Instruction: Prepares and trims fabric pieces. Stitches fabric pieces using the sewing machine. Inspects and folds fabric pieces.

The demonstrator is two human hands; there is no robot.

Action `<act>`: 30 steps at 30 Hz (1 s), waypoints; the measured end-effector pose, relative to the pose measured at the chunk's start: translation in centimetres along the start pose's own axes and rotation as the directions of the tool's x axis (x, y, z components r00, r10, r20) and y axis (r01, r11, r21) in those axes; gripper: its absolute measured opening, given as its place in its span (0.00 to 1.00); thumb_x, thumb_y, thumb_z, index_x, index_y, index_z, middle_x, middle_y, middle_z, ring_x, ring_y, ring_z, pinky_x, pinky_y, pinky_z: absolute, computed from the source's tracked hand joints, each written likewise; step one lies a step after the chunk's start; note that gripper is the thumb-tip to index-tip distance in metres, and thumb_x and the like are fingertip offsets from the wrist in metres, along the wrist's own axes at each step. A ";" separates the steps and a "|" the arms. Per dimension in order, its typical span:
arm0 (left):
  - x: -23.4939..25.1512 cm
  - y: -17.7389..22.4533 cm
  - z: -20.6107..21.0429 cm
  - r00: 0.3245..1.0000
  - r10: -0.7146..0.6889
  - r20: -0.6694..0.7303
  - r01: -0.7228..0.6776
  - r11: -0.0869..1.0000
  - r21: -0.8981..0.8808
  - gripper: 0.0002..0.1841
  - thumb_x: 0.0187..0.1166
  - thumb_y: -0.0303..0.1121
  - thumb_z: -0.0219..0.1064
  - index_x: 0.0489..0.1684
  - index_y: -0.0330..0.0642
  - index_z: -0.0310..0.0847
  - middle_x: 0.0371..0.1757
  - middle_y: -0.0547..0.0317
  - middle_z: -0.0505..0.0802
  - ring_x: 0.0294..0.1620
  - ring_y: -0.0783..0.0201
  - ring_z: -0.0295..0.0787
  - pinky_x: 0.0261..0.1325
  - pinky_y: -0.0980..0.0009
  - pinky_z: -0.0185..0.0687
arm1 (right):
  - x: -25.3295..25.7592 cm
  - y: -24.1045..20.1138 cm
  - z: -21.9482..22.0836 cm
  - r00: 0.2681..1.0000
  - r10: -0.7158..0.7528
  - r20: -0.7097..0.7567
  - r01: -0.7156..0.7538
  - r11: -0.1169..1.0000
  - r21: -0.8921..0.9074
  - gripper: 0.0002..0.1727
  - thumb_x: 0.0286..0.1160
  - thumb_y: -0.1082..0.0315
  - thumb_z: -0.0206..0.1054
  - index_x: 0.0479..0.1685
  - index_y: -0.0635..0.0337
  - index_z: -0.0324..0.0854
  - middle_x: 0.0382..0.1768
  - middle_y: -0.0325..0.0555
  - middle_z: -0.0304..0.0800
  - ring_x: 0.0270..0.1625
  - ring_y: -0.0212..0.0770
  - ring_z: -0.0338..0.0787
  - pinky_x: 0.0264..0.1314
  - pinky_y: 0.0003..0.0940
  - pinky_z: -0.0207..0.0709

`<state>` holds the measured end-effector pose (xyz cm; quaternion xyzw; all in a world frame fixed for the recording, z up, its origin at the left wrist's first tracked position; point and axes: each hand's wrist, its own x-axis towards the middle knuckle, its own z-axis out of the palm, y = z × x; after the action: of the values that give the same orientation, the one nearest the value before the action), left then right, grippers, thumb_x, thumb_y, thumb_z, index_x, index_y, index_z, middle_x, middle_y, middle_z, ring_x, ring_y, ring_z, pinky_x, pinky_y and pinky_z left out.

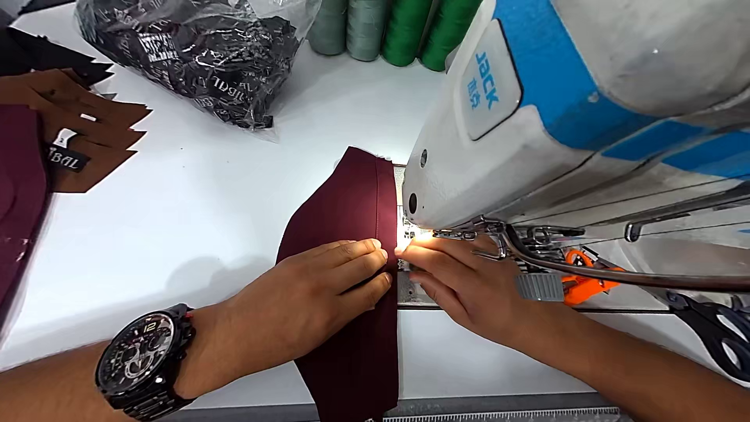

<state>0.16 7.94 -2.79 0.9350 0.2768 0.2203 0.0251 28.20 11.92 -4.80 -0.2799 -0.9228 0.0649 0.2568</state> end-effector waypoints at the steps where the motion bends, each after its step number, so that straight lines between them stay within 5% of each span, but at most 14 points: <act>1: -0.1 0.0 0.0 1.000 -0.003 0.003 0.003 1.000 0.000 0.15 0.90 0.36 0.57 0.59 0.46 0.91 0.64 0.53 0.92 0.76 0.56 0.83 0.82 0.64 0.76 | 0.2 -0.1 0.0 1.000 0.011 -0.020 -0.010 1.000 0.023 0.16 0.84 0.58 0.62 0.60 0.50 0.90 0.57 0.39 0.94 0.58 0.34 0.91 0.58 0.32 0.84; 5: -0.1 0.1 0.1 1.000 -0.018 -0.009 0.018 1.000 0.003 0.14 0.90 0.39 0.56 0.55 0.43 0.88 0.66 0.47 0.88 0.77 0.52 0.81 0.80 0.62 0.77 | 1.2 -1.1 -0.4 0.999 -0.023 -0.024 0.023 1.000 0.015 0.18 0.79 0.60 0.63 0.63 0.52 0.88 0.55 0.42 0.94 0.57 0.36 0.91 0.60 0.33 0.85; 10: -0.2 -0.1 0.0 0.997 -0.078 -0.016 0.078 0.996 0.033 0.18 0.90 0.47 0.55 0.51 0.42 0.84 0.66 0.46 0.86 0.74 0.54 0.82 0.74 0.66 0.81 | 0.6 -0.3 -0.6 0.997 -0.081 0.018 0.081 0.996 0.034 0.11 0.82 0.62 0.63 0.49 0.49 0.92 0.51 0.38 0.92 0.56 0.35 0.90 0.59 0.34 0.83; 17: -0.1 -0.1 -0.1 0.997 -0.080 -0.005 0.080 0.996 0.050 0.19 0.90 0.47 0.55 0.49 0.42 0.84 0.67 0.45 0.86 0.73 0.53 0.83 0.72 0.66 0.82 | -1.1 1.1 -2.2 0.988 -0.146 0.042 0.148 0.988 -0.040 0.10 0.81 0.65 0.62 0.47 0.50 0.90 0.56 0.41 0.94 0.57 0.40 0.92 0.57 0.38 0.85; 20: -0.1 -0.1 0.0 0.996 -0.087 0.004 0.086 0.994 0.062 0.19 0.90 0.48 0.54 0.49 0.42 0.84 0.67 0.46 0.85 0.73 0.54 0.82 0.72 0.67 0.82 | -0.8 -0.5 -2.6 0.995 -0.095 0.002 0.095 0.986 -0.140 0.15 0.82 0.58 0.61 0.56 0.48 0.91 0.47 0.45 0.93 0.48 0.43 0.90 0.46 0.39 0.81; 23: -0.2 -0.1 0.0 0.996 -0.089 0.005 0.089 0.994 0.061 0.20 0.90 0.48 0.54 0.50 0.42 0.84 0.67 0.46 0.86 0.73 0.54 0.83 0.71 0.67 0.82 | -0.6 -1.6 -2.0 0.991 -0.075 0.111 0.093 0.982 -0.166 0.21 0.87 0.46 0.57 0.62 0.45 0.89 0.55 0.42 0.89 0.59 0.43 0.86 0.58 0.40 0.79; 26: -0.2 -0.1 -0.1 0.995 -0.095 0.005 0.095 0.994 0.053 0.19 0.89 0.49 0.55 0.51 0.42 0.84 0.67 0.46 0.85 0.71 0.54 0.84 0.67 0.68 0.84 | -0.7 -1.2 -2.0 0.975 -0.165 0.146 0.180 0.979 -0.096 0.17 0.88 0.54 0.57 0.57 0.46 0.90 0.63 0.39 0.91 0.63 0.41 0.86 0.64 0.36 0.78; 30: -0.2 -0.2 -0.2 0.994 -0.107 0.005 0.107 0.993 0.042 0.20 0.88 0.50 0.57 0.54 0.43 0.84 0.69 0.47 0.83 0.70 0.55 0.83 0.64 0.69 0.84 | -1.1 0.6 -2.3 0.974 -0.189 0.126 0.191 0.982 -0.004 0.12 0.84 0.64 0.58 0.49 0.49 0.89 0.62 0.39 0.92 0.60 0.40 0.89 0.58 0.36 0.81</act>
<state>-0.20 7.98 -2.78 0.9200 0.3309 0.2094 0.0182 30.38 11.76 -3.48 -0.1881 -0.9601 0.0500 0.2010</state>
